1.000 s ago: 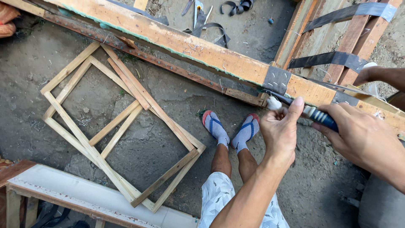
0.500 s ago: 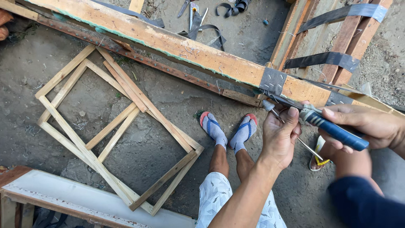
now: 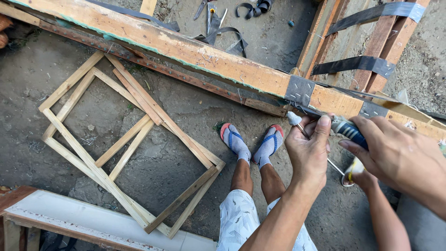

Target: The person uses pliers to pull staples and tacks out of a wooden furniture frame lying on the ground, and tears away old black webbing and fabric strips from the frame. They work along the rail, extracting fasteners one at a time and discarding pulled webbing aside.

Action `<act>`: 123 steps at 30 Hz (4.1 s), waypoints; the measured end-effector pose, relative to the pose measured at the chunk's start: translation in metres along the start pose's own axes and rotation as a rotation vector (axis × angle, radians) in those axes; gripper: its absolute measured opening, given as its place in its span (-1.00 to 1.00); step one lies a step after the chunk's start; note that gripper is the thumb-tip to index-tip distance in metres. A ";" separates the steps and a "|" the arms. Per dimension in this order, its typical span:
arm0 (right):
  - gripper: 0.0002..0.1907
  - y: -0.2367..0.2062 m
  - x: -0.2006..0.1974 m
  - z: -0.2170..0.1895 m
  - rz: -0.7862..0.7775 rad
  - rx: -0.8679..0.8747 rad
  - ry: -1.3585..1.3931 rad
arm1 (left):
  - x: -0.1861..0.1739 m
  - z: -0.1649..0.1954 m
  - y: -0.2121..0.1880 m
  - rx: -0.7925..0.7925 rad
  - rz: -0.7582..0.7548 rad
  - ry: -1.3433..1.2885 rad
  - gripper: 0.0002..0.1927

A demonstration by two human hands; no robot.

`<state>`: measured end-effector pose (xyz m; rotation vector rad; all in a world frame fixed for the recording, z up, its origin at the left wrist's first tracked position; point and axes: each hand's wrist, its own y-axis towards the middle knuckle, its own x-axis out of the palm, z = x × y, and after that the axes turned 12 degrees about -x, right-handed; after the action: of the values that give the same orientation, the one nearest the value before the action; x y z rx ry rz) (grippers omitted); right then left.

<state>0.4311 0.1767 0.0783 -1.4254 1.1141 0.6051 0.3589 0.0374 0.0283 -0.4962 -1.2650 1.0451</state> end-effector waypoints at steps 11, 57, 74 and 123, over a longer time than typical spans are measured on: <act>-0.39 0.030 0.038 0.073 -0.673 0.403 1.875 | -0.003 0.000 0.014 -0.061 -0.115 0.060 -0.71; -0.74 0.066 0.167 -0.094 0.728 0.291 1.273 | -0.026 0.091 0.021 0.796 0.078 1.279 -0.73; -0.50 0.056 0.075 0.074 -0.393 0.236 -0.039 | -0.014 0.139 0.031 0.856 0.010 1.384 -0.79; -0.47 -0.023 0.091 0.108 0.223 0.386 0.325 | -0.009 0.179 0.049 1.249 -0.762 2.039 -0.35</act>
<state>0.5144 0.2508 -0.0112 -1.0934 1.5686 0.2916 0.1749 0.0127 0.0349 0.0980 1.0181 0.1031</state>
